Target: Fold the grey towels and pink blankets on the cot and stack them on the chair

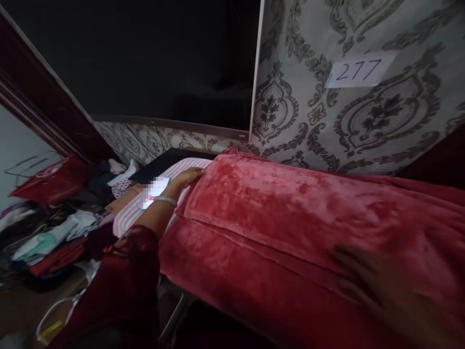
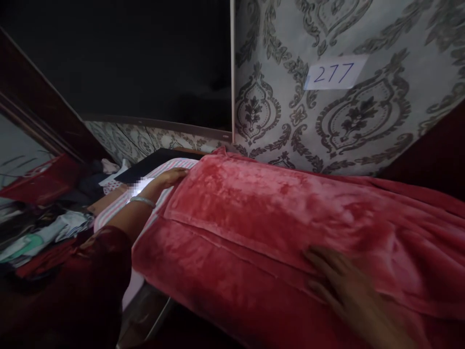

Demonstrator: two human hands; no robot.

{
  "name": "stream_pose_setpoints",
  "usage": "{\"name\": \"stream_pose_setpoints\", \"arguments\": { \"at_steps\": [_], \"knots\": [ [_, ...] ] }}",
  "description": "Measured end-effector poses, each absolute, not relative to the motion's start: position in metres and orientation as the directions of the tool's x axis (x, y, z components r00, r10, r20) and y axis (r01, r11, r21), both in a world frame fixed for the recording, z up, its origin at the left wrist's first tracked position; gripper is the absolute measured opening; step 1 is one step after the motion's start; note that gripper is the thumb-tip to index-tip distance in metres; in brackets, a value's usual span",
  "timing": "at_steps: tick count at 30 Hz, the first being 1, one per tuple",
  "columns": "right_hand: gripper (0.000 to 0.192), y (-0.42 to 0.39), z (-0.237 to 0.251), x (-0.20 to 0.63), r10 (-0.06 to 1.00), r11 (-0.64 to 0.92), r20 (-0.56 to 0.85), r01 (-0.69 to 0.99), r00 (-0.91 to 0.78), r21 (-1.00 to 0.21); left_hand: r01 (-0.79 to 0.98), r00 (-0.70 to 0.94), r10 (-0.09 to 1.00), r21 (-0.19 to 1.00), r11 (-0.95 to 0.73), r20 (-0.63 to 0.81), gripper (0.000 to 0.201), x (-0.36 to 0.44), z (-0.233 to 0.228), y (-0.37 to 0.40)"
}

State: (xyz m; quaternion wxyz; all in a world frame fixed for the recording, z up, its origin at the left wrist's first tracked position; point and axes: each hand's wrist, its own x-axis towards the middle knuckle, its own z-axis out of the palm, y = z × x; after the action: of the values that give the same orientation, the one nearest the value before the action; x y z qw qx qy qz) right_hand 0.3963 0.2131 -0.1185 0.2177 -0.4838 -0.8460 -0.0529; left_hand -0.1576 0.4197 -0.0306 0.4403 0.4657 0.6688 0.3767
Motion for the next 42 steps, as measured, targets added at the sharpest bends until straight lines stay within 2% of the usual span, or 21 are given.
{"name": "stream_pose_setpoints", "arguments": {
  "at_steps": [4, 9, 13, 16, 18, 21, 26, 29, 31, 34, 36, 39, 42],
  "knots": [
    [0.048, 0.198, -0.132, 0.406, 0.793, 0.537, 0.430, 0.828, -0.432, -0.159, 0.286, -0.199, 0.961, 0.927, 0.244, -0.192, 0.044, -0.171, -0.040, 0.364],
    [0.044, 0.213, -0.140, 0.411, 0.812, 0.471, 0.464, 0.867, -0.355, -0.161, 0.490, -0.156, 0.985, 0.860, 0.144, -0.076, 0.041, -0.178, -0.054, 0.312],
    [0.042, 0.220, -0.128, 0.402, 0.815, 0.454, 0.462, 0.881, -0.351, -0.132, 0.550, -0.228, 0.967, 0.804, 0.226, -0.115, 0.039, -0.171, -0.054, 0.303],
    [0.040, 0.220, -0.101, 0.392, 0.833, 0.397, 0.466, 0.910, -0.300, -0.123, 0.507, -0.278, 0.951, 0.820, 0.263, -0.133, 0.037, -0.168, -0.049, 0.306],
    [0.039, 0.216, -0.082, 0.385, 0.819, 0.357, 0.516, 0.927, -0.251, -0.116, 0.469, -0.293, 0.946, 0.840, 0.271, -0.142, 0.035, -0.169, -0.046, 0.308],
    [0.039, 0.205, -0.069, 0.376, 0.783, 0.385, 0.555, 0.919, -0.280, -0.080, 0.417, -0.328, 0.934, 0.865, 0.281, -0.145, 0.034, -0.174, -0.046, 0.308],
    [0.037, 0.182, -0.099, 0.375, 0.829, 0.453, 0.402, 0.889, -0.390, -0.070, 0.372, -0.363, 0.918, 0.878, 0.300, -0.159, 0.030, -0.176, -0.052, 0.307],
    [0.042, 0.171, -0.114, 0.387, 0.830, 0.453, 0.370, 0.892, -0.417, -0.009, 0.355, -0.368, 0.915, 0.885, 0.301, -0.163, 0.021, -0.174, -0.049, 0.305],
    [0.048, 0.167, -0.115, 0.396, 0.830, 0.435, 0.369, 0.900, -0.417, 0.039, 0.340, -0.353, 0.921, 0.895, 0.290, -0.165, 0.030, -0.171, -0.044, 0.301],
    [0.047, 0.168, -0.111, 0.403, 0.846, 0.372, 0.384, 0.926, -0.370, 0.074, 0.286, -0.236, 0.958, 0.931, 0.226, -0.161, 0.059, -0.166, -0.036, 0.295],
    [0.049, 0.173, -0.110, 0.402, 0.853, 0.320, 0.403, 0.942, -0.331, 0.096, 0.210, -0.153, 0.976, 0.960, 0.185, -0.154, 0.063, -0.162, -0.030, 0.292],
    [0.047, 0.183, -0.110, 0.396, 0.854, 0.257, 0.442, 0.961, -0.275, 0.101, 0.045, -0.165, 0.963, 0.974, 0.223, -0.213, 0.051, -0.153, -0.019, 0.292],
    [0.043, 0.189, -0.105, 0.396, 0.850, 0.188, 0.491, 0.981, -0.190, 0.054, -0.066, -0.219, 0.949, 0.974, 0.218, -0.228, 0.034, -0.147, 0.001, 0.296]
  ]
}}
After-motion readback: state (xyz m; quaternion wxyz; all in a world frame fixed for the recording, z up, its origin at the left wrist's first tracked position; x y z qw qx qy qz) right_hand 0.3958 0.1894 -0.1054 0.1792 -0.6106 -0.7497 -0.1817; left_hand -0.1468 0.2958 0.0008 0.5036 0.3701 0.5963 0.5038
